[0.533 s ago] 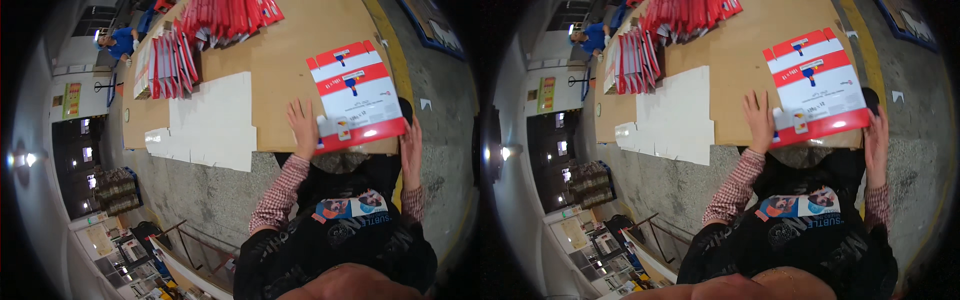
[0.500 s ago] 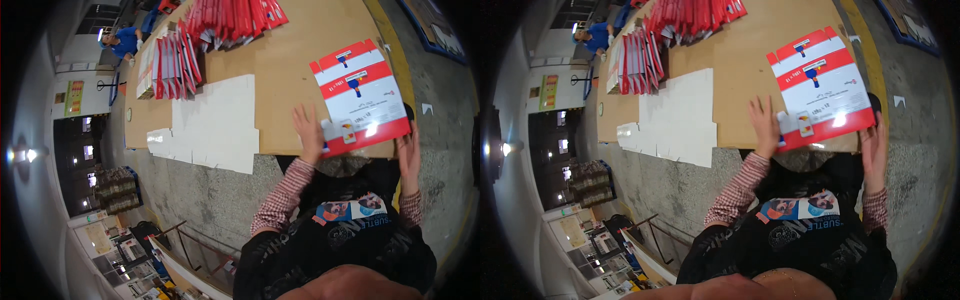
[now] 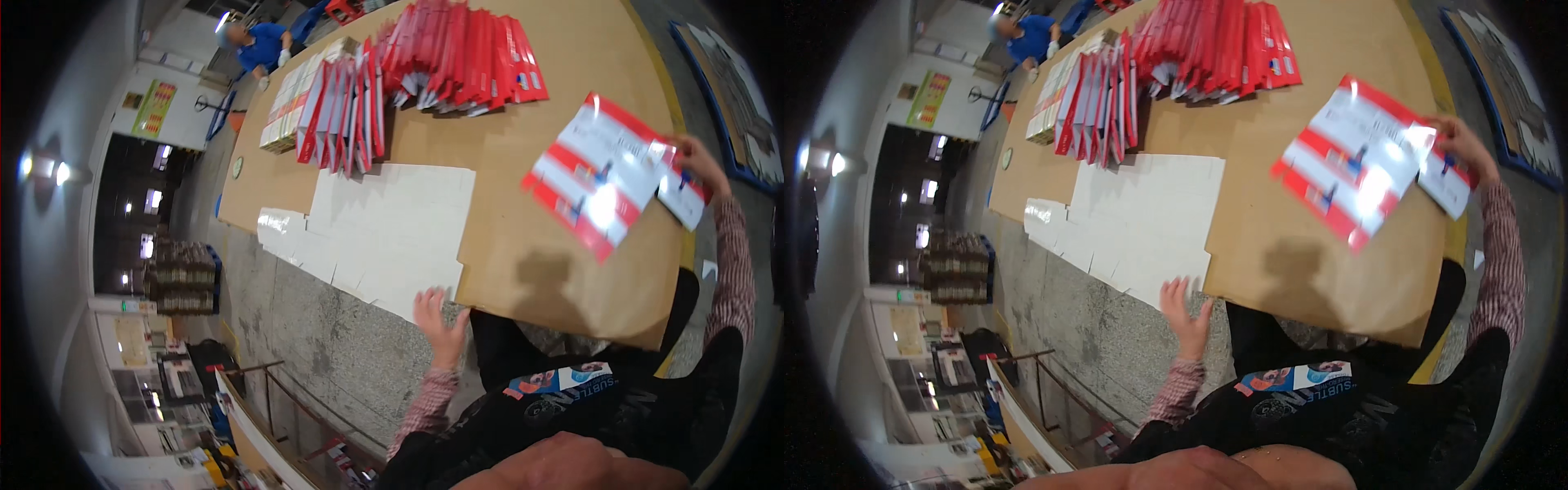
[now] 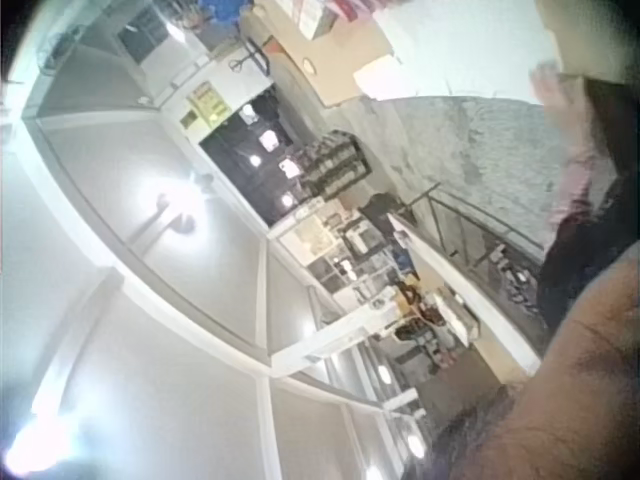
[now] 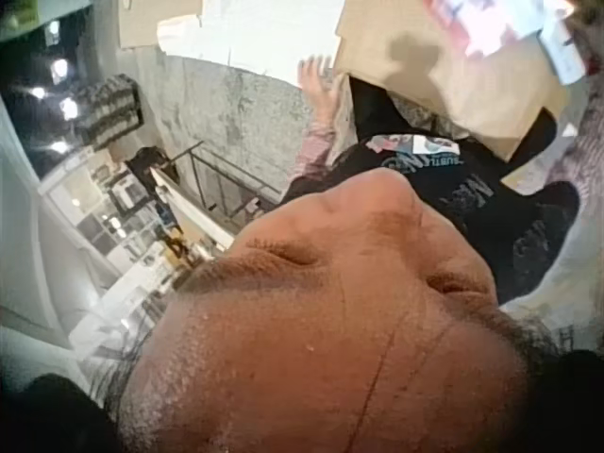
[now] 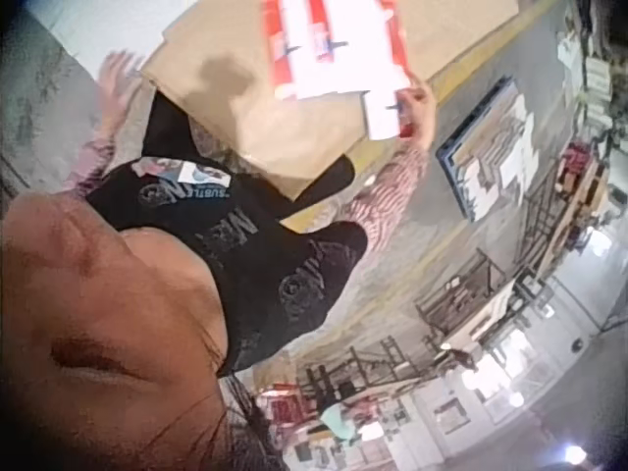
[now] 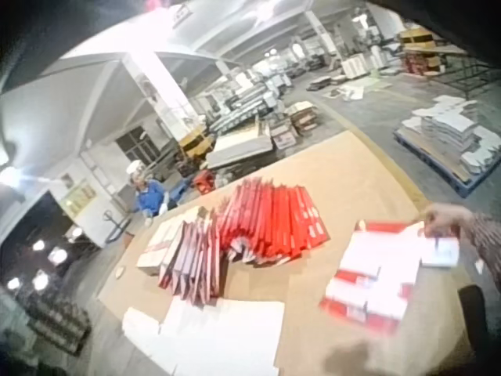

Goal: The person folds flat cardboard sheets into small rectangular boxes. They place a white cardboard sheet on a table, fold the sides up, and tuck the flaps to form a box. The finished boxes are stacked on the table. The person repeats this process continuously.

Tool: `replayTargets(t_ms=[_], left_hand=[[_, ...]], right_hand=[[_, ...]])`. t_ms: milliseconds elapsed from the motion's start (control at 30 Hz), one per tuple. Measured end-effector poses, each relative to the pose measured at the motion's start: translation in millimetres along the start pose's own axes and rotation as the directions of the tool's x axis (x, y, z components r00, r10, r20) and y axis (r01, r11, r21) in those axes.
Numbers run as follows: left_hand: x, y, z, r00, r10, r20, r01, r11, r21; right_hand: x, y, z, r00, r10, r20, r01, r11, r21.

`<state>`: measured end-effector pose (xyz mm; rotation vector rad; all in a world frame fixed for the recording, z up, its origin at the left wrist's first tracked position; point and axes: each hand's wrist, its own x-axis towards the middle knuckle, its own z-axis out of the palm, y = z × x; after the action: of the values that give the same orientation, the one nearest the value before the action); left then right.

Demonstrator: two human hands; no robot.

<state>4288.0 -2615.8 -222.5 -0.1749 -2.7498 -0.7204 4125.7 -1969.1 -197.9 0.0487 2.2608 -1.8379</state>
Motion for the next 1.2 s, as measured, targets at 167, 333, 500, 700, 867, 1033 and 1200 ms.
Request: replayTargets(t_ms=[167, 333, 500, 700, 867, 1033, 1200], left_hand=[[12, -43, -33, 0.996, -0.06, 0.068, 0.04, 0.965, 0.259], [78, -74, -44, 0.971, -0.195, -0.136, 0.185, 0.979, -0.079], [255, -180, -23, 0.785, -0.606, -0.128, 0.273, 0.524, -0.807], [433, -283, -27, 0.662, -0.682, -0.312, 0.135, 0.518, -0.845], [539, -238, 56, 0.817, -0.451, -0.36, -0.014, 0.608, -0.794], [624, -163, 77, 0.836, -0.357, -0.417, -0.076, 0.677, -0.732], [587, -199, 45, 0.987, -0.147, 0.059, 0.129, 0.526, -0.841]], right_hand=[[216, 25, -56, 0.907, -0.078, -0.414, -0.067, 0.943, -0.325], [358, 24, 90, 0.796, -0.296, -0.527, 0.03, 0.89, -0.454], [382, 13, 119, 0.815, -0.203, -0.543, 0.134, 0.977, -0.164], [420, -65, 204, 0.899, -0.286, -0.333, 0.292, 0.956, -0.032], [444, -45, 251, 0.801, -0.339, -0.494, 0.04, 0.853, -0.521], [472, -44, 341, 0.767, -0.427, -0.479, 0.02, 0.762, -0.647], [422, -80, 346, 0.966, -0.158, -0.206, 0.255, 0.72, 0.646]])
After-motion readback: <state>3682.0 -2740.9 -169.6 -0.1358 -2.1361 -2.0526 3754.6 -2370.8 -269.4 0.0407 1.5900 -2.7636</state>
